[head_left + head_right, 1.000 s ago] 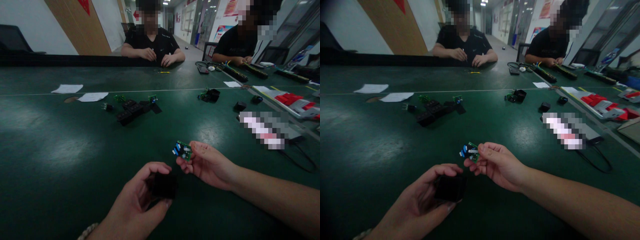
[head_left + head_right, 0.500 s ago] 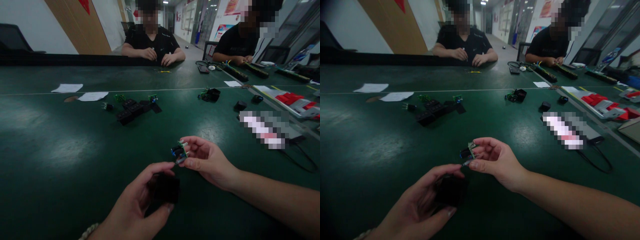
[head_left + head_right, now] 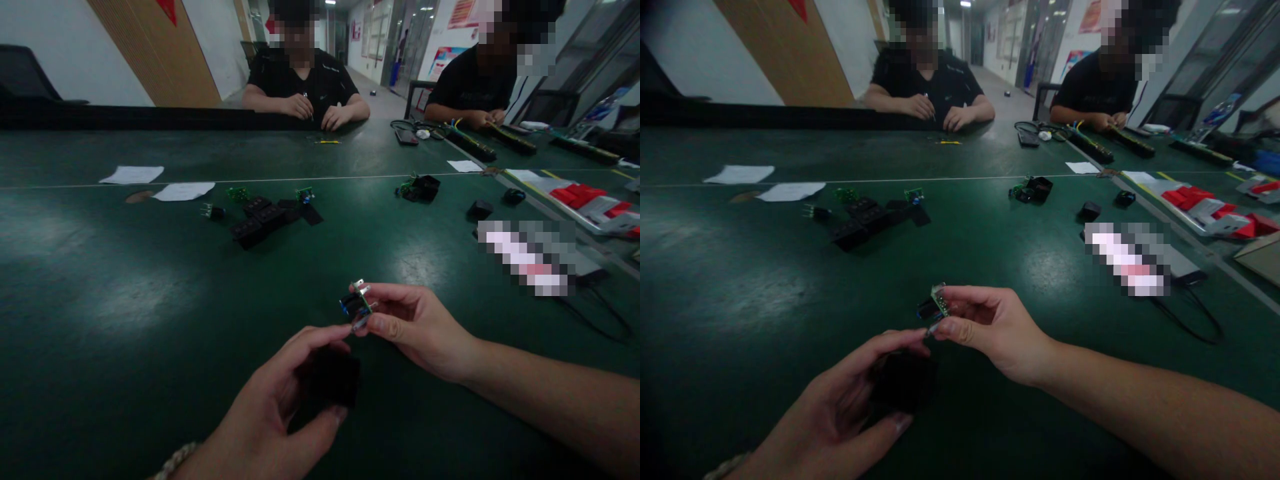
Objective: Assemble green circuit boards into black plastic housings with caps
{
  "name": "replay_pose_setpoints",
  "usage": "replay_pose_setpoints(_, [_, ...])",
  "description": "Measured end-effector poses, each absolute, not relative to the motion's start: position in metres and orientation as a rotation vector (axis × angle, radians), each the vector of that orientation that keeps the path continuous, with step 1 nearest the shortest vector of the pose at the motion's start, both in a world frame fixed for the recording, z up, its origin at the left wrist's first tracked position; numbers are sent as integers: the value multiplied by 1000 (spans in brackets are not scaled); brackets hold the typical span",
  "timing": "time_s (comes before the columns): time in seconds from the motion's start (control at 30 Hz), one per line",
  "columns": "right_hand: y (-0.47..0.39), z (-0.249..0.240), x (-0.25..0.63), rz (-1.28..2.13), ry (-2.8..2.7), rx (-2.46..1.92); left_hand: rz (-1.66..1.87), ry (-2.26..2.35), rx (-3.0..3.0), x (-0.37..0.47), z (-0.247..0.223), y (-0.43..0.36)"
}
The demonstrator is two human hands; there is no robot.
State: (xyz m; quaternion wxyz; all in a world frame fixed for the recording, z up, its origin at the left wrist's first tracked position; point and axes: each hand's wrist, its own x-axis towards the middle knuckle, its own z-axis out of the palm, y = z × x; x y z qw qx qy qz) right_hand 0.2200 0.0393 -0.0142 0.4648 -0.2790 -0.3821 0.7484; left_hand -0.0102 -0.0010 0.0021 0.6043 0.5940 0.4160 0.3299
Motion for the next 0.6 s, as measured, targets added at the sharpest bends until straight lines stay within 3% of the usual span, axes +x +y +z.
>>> replay_pose_setpoints(0.2, [39,-13,220,1762,-975,-667,770,988,1327,-8,4,-2])
replay_pose_setpoints(0.43, [30,-2,218,1341,-1324,-753,841,1042,1328,-8,-1,-3])
replay_pose_setpoints(0.6, [27,-3,217,1250,-1431,-712,829,1016,1323,-8,-2,-2])
